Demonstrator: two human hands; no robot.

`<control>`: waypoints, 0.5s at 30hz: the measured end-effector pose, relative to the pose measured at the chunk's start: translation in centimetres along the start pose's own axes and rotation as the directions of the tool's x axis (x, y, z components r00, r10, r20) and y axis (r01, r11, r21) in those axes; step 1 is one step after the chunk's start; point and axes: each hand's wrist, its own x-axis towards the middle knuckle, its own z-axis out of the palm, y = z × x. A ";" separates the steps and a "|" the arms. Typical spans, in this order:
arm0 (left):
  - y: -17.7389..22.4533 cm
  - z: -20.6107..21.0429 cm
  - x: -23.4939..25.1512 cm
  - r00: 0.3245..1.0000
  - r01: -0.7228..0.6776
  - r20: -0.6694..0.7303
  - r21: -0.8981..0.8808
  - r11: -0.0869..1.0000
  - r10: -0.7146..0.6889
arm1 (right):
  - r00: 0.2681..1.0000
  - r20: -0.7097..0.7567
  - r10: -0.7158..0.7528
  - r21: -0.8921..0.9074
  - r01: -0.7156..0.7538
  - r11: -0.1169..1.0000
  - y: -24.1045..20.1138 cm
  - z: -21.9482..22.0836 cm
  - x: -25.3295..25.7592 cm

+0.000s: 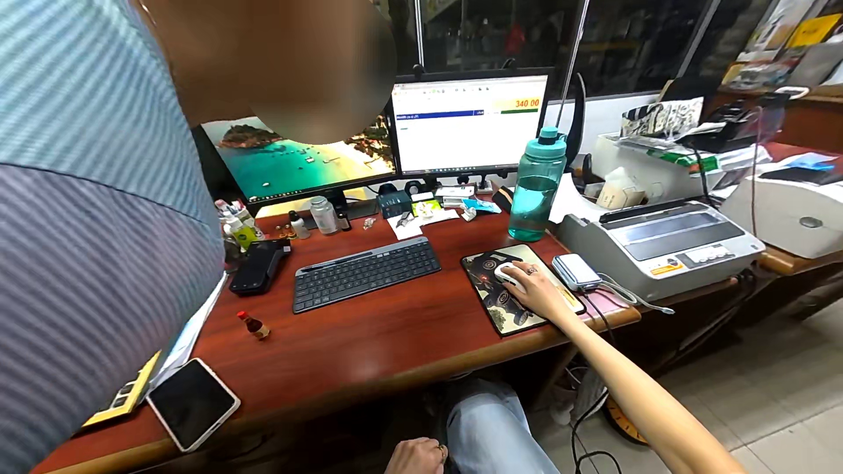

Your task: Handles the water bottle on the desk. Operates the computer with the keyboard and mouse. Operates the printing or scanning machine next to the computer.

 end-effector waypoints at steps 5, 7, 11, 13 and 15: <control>0.1 -0.1 0.0 1.000 0.000 0.005 0.003 1.000 0.000 | 1.000 0.008 -0.014 -0.008 0.014 1.000 -0.2 -0.2 0.1; 0.1 -0.1 0.0 1.000 0.002 0.003 -0.002 1.000 -0.002 | 1.000 0.004 -0.009 -0.009 0.009 1.000 -0.2 -0.1 0.1; 0.1 -0.1 0.1 1.000 0.016 0.006 -0.020 1.000 -0.016 | 1.000 0.007 0.001 -0.015 -0.001 1.000 0.0 -0.1 0.1; 0.1 -0.1 0.1 1.000 0.018 0.012 -0.026 0.999 -0.018 | 1.000 0.003 -0.002 -0.015 0.002 1.000 0.0 0.0 0.0; 0.0 0.0 0.0 1.000 0.018 0.011 -0.023 1.000 -0.017 | 1.000 -0.004 -0.014 -0.005 0.014 1.000 0.0 0.0 0.1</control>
